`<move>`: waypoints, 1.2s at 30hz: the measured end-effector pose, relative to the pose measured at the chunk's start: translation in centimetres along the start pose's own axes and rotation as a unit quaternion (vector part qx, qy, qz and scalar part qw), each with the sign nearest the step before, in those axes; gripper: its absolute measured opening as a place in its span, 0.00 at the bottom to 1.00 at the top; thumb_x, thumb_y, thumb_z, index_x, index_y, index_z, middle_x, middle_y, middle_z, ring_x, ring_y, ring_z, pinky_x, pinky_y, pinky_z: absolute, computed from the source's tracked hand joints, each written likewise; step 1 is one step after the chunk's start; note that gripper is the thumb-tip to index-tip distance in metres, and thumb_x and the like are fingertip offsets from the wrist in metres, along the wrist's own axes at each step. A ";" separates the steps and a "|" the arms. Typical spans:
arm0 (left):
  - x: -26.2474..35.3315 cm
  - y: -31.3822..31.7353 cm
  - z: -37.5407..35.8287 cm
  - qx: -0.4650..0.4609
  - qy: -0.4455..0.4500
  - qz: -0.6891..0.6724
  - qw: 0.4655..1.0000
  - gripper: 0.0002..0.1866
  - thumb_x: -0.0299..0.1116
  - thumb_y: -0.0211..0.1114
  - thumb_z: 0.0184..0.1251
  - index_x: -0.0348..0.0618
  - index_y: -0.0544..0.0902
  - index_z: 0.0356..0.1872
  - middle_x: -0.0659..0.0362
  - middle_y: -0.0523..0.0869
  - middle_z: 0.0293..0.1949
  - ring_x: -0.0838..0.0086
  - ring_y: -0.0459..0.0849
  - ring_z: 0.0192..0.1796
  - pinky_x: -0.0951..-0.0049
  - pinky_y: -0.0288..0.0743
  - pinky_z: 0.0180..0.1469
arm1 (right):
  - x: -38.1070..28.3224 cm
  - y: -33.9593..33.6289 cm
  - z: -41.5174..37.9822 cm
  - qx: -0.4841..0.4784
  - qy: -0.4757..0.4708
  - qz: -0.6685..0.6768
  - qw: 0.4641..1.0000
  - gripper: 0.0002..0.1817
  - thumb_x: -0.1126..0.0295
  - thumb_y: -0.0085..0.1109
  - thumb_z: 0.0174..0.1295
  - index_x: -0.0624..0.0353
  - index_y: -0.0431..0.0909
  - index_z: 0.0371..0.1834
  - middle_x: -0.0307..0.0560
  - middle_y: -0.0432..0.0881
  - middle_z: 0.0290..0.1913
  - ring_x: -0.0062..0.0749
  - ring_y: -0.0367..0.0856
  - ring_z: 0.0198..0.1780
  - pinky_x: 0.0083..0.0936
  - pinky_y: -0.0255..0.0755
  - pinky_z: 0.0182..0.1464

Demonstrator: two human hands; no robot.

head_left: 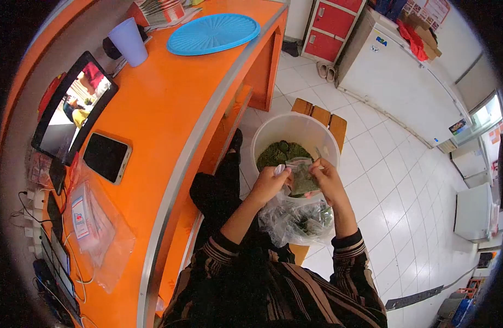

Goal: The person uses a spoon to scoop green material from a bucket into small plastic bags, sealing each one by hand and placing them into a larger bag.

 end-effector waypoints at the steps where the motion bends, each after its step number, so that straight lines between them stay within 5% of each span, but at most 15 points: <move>1: -0.3 -0.4 0.1 0.014 -0.005 0.052 0.999 0.17 0.39 0.55 0.67 0.34 0.81 0.28 0.59 0.83 0.23 0.75 0.81 0.28 0.71 0.73 0.33 | 0.2 -0.1 0.1 0.000 0.000 0.000 1.000 0.04 0.72 0.47 0.65 0.60 0.67 0.35 0.46 0.75 0.31 0.34 0.80 0.25 0.30 0.81 0.18; 8: -0.3 -0.4 -0.1 0.003 -0.034 0.076 0.997 0.14 0.39 0.60 0.65 0.37 0.82 0.34 0.59 0.84 0.31 0.73 0.81 0.32 0.72 0.73 0.36 | 0.3 0.3 0.2 -0.023 0.006 -0.016 1.000 0.04 0.72 0.49 0.64 0.60 0.67 0.35 0.47 0.76 0.32 0.31 0.79 0.26 0.28 0.81 0.18; 11: 0.0 -0.5 0.1 0.034 0.034 0.072 0.996 0.15 0.38 0.57 0.66 0.33 0.81 0.30 0.59 0.83 0.25 0.74 0.81 0.28 0.70 0.72 0.33 | -0.3 0.4 -0.2 -0.015 0.015 -0.018 1.000 0.04 0.72 0.49 0.64 0.60 0.67 0.36 0.46 0.76 0.32 0.29 0.79 0.28 0.27 0.80 0.18; 16: 0.7 -0.4 -0.4 0.025 0.001 0.091 0.996 0.14 0.39 0.58 0.66 0.36 0.82 0.32 0.54 0.84 0.25 0.68 0.82 0.27 0.68 0.72 0.32 | 0.1 -0.1 0.0 -0.006 0.015 -0.012 1.000 0.04 0.72 0.51 0.64 0.60 0.68 0.38 0.41 0.77 0.31 0.24 0.77 0.32 0.20 0.79 0.25; 21: 2.9 -1.6 -0.8 0.109 0.080 0.189 0.973 0.12 0.38 0.61 0.65 0.39 0.84 0.35 0.52 0.84 0.28 0.64 0.83 0.30 0.68 0.74 0.35 | -2.5 0.5 -0.4 0.010 -0.116 -0.069 0.991 0.02 0.76 0.53 0.63 0.61 0.75 0.37 0.39 0.79 0.32 0.21 0.76 0.31 0.20 0.71 0.33; 23: 5.1 -2.4 -1.6 0.176 0.224 0.165 0.944 0.10 0.35 0.65 0.61 0.39 0.84 0.36 0.54 0.84 0.32 0.64 0.84 0.36 0.69 0.74 0.39 | -4.0 0.4 -1.2 0.063 -0.152 -0.108 0.980 0.03 0.76 0.55 0.62 0.62 0.77 0.37 0.41 0.80 0.33 0.23 0.78 0.34 0.20 0.72 0.35; 30: 6.2 -2.3 -2.1 0.172 0.224 0.181 0.942 0.08 0.28 0.67 0.58 0.36 0.84 0.36 0.54 0.84 0.37 0.68 0.83 0.40 0.73 0.73 0.46 | -6.0 0.9 -2.2 0.108 -0.267 -0.181 0.940 0.04 0.78 0.61 0.57 0.65 0.80 0.36 0.46 0.82 0.35 0.30 0.82 0.38 0.22 0.75 0.42; 36: 5.9 -2.3 -2.0 0.170 0.212 0.184 0.945 0.06 0.27 0.66 0.59 0.35 0.84 0.33 0.54 0.84 0.36 0.68 0.82 0.42 0.73 0.73 0.46 | -5.4 0.1 -2.1 0.133 -0.220 -0.173 0.951 0.05 0.75 0.61 0.59 0.65 0.80 0.35 0.46 0.82 0.32 0.26 0.81 0.33 0.20 0.73 0.39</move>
Point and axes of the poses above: each hand's wrist, its own z-axis towards the middle knuckle, its own y-axis out of the palm, x = y × z, the point moved 9 cm from there along z, towards the middle knuckle
